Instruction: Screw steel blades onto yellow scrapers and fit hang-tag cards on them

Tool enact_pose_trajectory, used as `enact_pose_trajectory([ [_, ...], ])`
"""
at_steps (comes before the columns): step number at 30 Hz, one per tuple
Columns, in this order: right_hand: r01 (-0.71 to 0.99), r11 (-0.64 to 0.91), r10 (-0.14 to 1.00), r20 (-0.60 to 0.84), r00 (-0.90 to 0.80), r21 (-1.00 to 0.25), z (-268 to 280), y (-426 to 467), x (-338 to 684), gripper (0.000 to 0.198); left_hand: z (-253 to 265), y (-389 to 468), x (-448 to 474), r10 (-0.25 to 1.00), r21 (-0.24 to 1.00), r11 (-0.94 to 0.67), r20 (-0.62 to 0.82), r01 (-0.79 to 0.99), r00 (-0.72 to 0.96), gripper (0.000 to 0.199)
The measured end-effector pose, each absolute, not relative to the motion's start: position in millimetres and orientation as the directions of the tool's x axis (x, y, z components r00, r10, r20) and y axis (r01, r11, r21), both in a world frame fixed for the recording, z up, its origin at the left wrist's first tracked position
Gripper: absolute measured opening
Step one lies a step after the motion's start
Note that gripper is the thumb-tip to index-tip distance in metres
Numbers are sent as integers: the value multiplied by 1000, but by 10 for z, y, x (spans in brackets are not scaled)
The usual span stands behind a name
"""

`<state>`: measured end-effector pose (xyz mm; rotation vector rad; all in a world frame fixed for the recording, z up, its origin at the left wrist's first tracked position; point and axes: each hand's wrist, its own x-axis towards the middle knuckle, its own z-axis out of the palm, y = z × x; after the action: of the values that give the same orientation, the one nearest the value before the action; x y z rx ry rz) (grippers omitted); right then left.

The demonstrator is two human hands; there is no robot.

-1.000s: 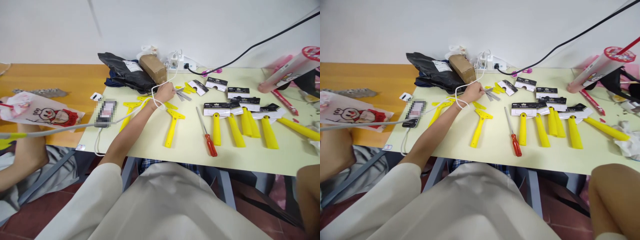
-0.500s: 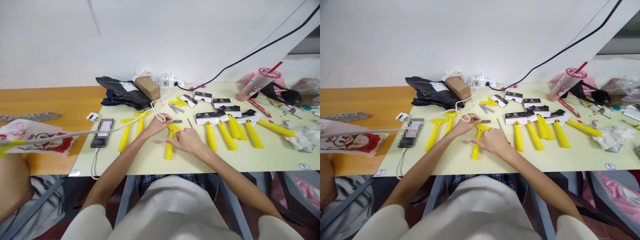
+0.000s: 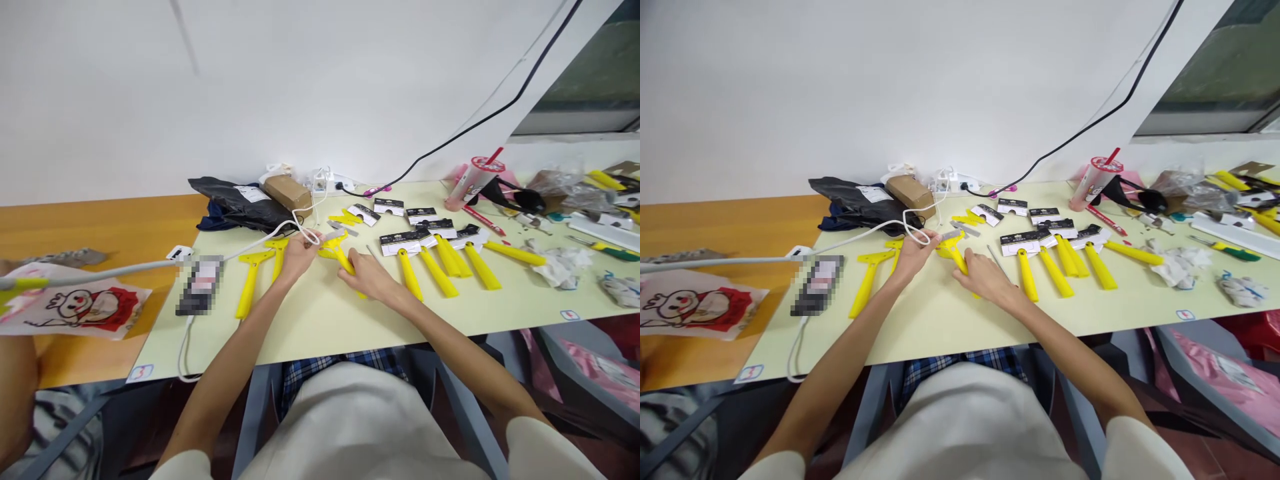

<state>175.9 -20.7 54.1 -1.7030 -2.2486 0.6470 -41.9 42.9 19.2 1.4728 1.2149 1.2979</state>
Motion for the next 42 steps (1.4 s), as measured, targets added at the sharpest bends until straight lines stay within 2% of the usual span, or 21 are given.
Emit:
enact_pose_trajectory([
  [3, 701, 207, 930, -85, -358, -682, 545, -30, 1772, 28, 216, 396, -406, 978, 979, -197, 192, -56, -77, 38],
  [7, 402, 111, 882, -96, -462, -909, 507, 158, 1728, 38, 227, 324, -364, 990, 985, -138, 137, -106, -18, 41],
  [10, 211, 24, 876, -82, -476, -977, 465, 204, 1714, 52, 208, 282, -325, 994, 988, -110, 111, -111, 4, 43],
  [16, -17, -104, 914, -89, -395, -994, 398, 151, 1784, 50, 155, 222, -250, 993, 991, -116, 114, -70, -31, 45],
  [22, -100, -112, 948, -76, -310, -989, 332, 164, 1840, 50, 174, 172, -203, 995, 995, -101, 101, -19, -7, 48],
  [25, -128, -97, 958, -58, -280, -987, 292, 188, 1847, 48, 187, 175, -186, 994, 992, -106, 107, -66, 11, 49],
  [32, -123, -90, 971, -59, -230, -988, 294, 213, 1859, 47, 147, 224, -210, 998, 991, -1, 10, -131, 67, 54],
  [38, -70, -91, 962, -69, -264, -993, 379, 209, 1894, 41, 175, 289, -317, 991, 996, -24, 34, -83, 129, 53],
  [42, -71, 12, 985, 24, -171, -997, 501, 288, 1999, 46, 169, 317, -381, 983, 992, -128, 125, 16, 133, 58],
])
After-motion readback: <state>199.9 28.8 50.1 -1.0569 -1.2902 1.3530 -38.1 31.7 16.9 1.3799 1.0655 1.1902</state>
